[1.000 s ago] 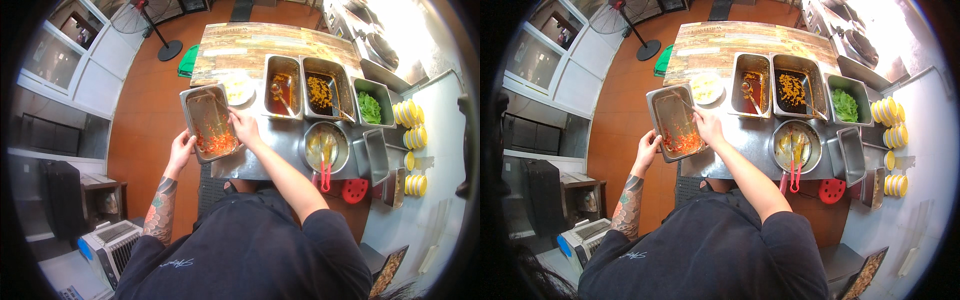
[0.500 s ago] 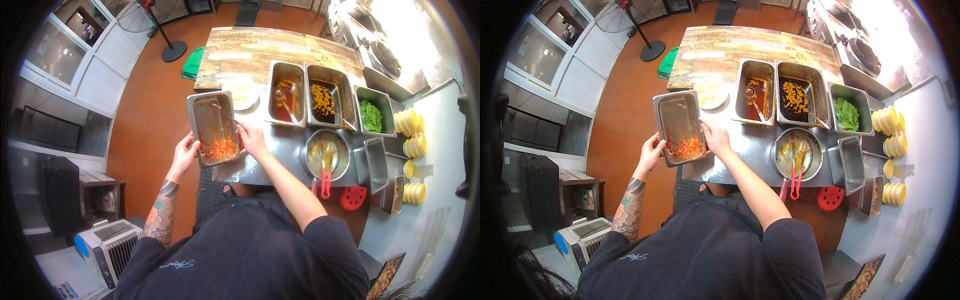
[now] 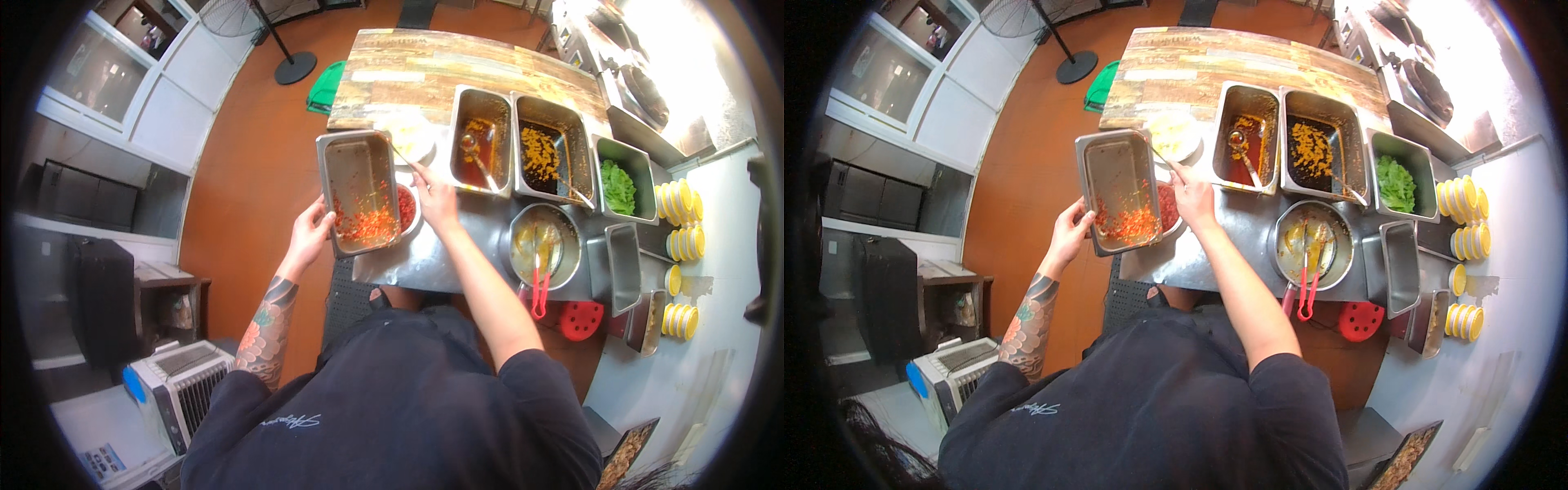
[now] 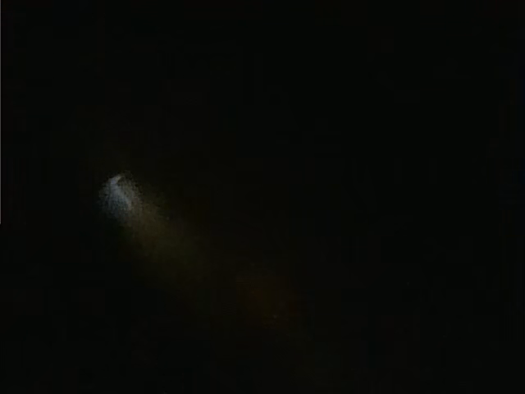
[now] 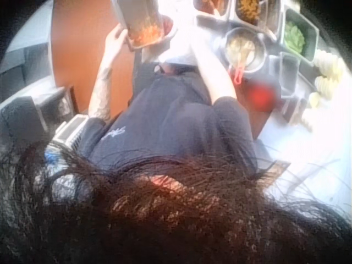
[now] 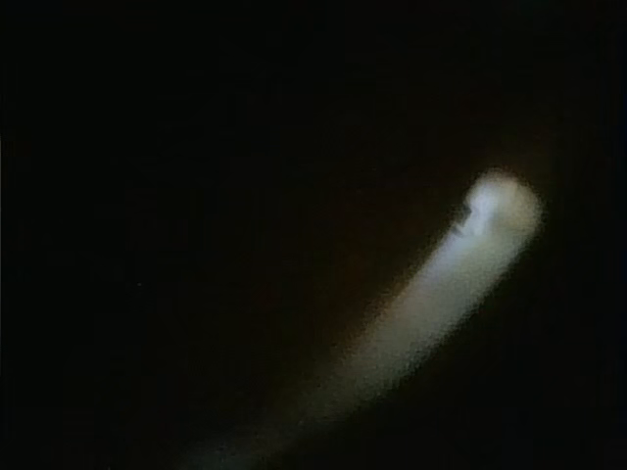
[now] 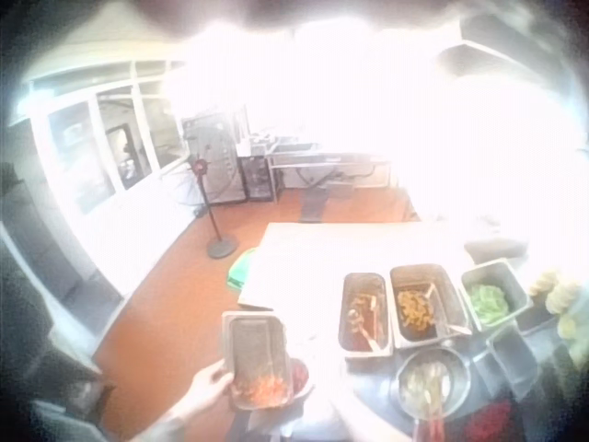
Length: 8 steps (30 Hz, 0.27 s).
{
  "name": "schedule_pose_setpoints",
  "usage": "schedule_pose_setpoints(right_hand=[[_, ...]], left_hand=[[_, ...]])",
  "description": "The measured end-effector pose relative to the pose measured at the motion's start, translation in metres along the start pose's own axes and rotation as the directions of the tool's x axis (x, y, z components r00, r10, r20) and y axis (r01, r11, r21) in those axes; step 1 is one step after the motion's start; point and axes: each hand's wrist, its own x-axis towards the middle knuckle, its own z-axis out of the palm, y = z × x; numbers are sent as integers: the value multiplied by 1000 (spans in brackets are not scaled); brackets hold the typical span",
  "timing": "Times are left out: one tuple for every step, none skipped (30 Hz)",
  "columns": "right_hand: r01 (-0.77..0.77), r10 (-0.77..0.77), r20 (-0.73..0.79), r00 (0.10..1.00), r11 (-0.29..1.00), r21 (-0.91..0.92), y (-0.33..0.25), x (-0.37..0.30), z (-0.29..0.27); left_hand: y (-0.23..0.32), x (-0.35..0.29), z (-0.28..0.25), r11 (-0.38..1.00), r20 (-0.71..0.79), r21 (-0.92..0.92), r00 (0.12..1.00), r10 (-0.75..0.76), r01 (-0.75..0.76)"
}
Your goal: The person scoops shredded meat from a large tray into several small bowls, then places yellow lids on the bowls. Later, the person uses tongs to transfer chopped red peppers from a metal container into a small white bowl.
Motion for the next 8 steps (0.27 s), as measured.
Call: schedule_pose_setpoints(right_hand=[[92, -89, 64, 994, 995, -45, 0, -4, 0], [180, -171, 104, 980, 981, -76, -1, -13, 0], [181, -170, 114, 979, 980, -88, -3, -20, -2], [180, -167, 123, 978, 979, -99, -7, -28, -2], [127, -107, 155, 982, 984, -127, -13, -32, 1], [197, -159, 212, 964, 966, -169, -20, -34, 7], [211, -141, 288, 947, 951, -227, -29, -36, 13], [228, -117, 358, 926, 931, -286, -38, -33, 17]], left_hand=[[-1, -2, 2, 1000, -5, -28, 1000, -8, 8], [-1, -2, 4, 1000, -24, -10, 1000, -17, 17], [0, 0, 5, 999, -14, -36, 1000, -6, 5], [0, 1, 4, 998, -4, -62, 1000, 4, -5], [-1, 2, 3, 996, -11, -84, 1000, -5, 4], [-4, 3, 1, 999, -19, -51, 1000, 5, -6], [-7, 3, -1, 999, 4, -26, 1000, 31, -31], [-9, 2, -2, 996, 18, -47, 997, 74, -73]])
